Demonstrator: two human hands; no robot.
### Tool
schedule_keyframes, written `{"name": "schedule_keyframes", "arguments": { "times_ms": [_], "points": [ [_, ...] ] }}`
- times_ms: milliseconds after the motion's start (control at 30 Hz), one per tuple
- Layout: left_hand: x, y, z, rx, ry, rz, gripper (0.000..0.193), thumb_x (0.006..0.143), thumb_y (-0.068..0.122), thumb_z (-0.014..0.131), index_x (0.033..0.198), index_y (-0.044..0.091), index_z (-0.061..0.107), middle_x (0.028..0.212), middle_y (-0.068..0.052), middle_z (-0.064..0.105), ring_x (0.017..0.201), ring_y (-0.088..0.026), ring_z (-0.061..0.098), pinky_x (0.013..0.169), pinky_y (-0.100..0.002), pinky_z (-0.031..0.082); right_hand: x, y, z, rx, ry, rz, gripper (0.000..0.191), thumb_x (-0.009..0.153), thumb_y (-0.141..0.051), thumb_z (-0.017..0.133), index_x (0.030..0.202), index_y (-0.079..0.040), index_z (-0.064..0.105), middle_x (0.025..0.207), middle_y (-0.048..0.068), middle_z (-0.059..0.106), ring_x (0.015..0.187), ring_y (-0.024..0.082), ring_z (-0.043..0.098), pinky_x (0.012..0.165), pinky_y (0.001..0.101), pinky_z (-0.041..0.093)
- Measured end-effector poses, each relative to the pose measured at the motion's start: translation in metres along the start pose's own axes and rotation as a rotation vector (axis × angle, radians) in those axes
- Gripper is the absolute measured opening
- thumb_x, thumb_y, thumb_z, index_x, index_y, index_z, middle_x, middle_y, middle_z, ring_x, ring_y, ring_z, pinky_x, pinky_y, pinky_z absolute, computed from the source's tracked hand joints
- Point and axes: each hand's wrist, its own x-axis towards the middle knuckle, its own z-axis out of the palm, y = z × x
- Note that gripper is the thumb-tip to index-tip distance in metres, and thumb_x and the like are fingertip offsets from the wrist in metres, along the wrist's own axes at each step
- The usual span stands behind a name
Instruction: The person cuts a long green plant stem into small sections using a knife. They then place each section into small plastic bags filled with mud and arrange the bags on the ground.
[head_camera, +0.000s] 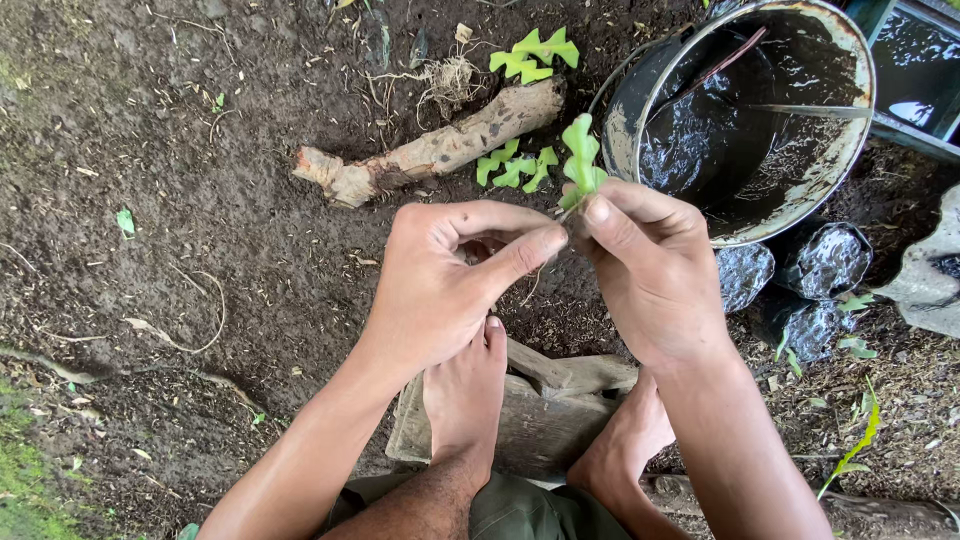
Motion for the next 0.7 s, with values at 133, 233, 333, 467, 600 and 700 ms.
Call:
{"name": "schedule_keyframes", "arguments": {
  "times_ms": [133,233,333,467,600,700],
  "points": [
    [0.0,0.0,-0.002,-0.027,-0.029,-0.044,0.018,0.089,0.015,0.08,0.104,0.005,0.082,0.092,-0.004,0.082,0.075,-0.005,0.07,0.068,-0.022,0.057,-0.002,-0.01,0.0,0.149,0.07,0.123,0.032,0.096,-0.033,0.072,0.1,-0.002,0.073,0.101,0.01,0.075,0.096,0.023,0.065,0.095,0.0391,0.047],
    [0.0,0.001,-0.003,-0.035,-0.038,-0.067,0.018,0.088,0.014,0.081,0.102,0.004,0.082,0.089,-0.005,0.081,0.072,-0.004,0.069,0.064,-0.022,0.055,-0.001,-0.016,-0.001,-0.021,0.009,0.091,0.038,0.095,-0.035,0.071,0.11,-0.001,0.076,0.105,0.009,0.074,0.098,0.021,0.063,0.095,0.0396,0.047],
    [0.0,0.002,-0.004,-0.05,-0.046,-0.062,0.017,0.088,0.013,0.081,0.102,0.003,0.082,0.088,-0.005,0.081,0.07,-0.004,0.067,0.062,-0.021,0.054,0.001,-0.017,-0.004,-0.02,-0.028,0.104,0.033,0.096,-0.031,0.075,0.11,0.0,0.075,0.105,0.01,0.074,0.1,0.023,0.064,0.099,0.042,0.048],
    [-0.001,0.005,-0.006,0.003,-0.047,-0.088,0.018,0.086,0.014,0.082,0.1,0.003,0.082,0.083,-0.006,0.081,0.063,-0.004,0.061,0.055,-0.021,0.048,0.004,-0.013,-0.009,-0.107,-0.046,0.049,0.02,0.098,-0.014,0.077,0.11,0.002,0.075,0.106,0.013,0.075,0.099,0.021,0.067,0.096,0.0393,0.051],
    [-0.002,0.008,-0.006,0.071,-0.045,-0.085,0.02,0.086,0.016,0.082,0.101,0.004,0.083,0.082,-0.006,0.082,0.062,-0.005,0.064,0.054,-0.022,0.05,0.005,-0.013,-0.012,-0.193,0.003,0.027,0.014,0.095,0.001,0.074,0.109,0.004,0.075,0.105,0.014,0.076,0.096,0.018,0.071,0.09,0.0329,0.055],
    [-0.001,0.005,-0.004,0.072,-0.039,-0.026,0.021,0.088,0.017,0.079,0.104,0.004,0.081,0.094,-0.007,0.083,0.074,-0.007,0.073,0.065,-0.022,0.058,0.005,-0.014,-0.012,-0.155,0.031,0.004,0.015,0.095,0.002,0.074,0.11,0.004,0.074,0.107,0.014,0.077,0.098,0.017,0.072,0.093,0.0309,0.056]
  ]
}}
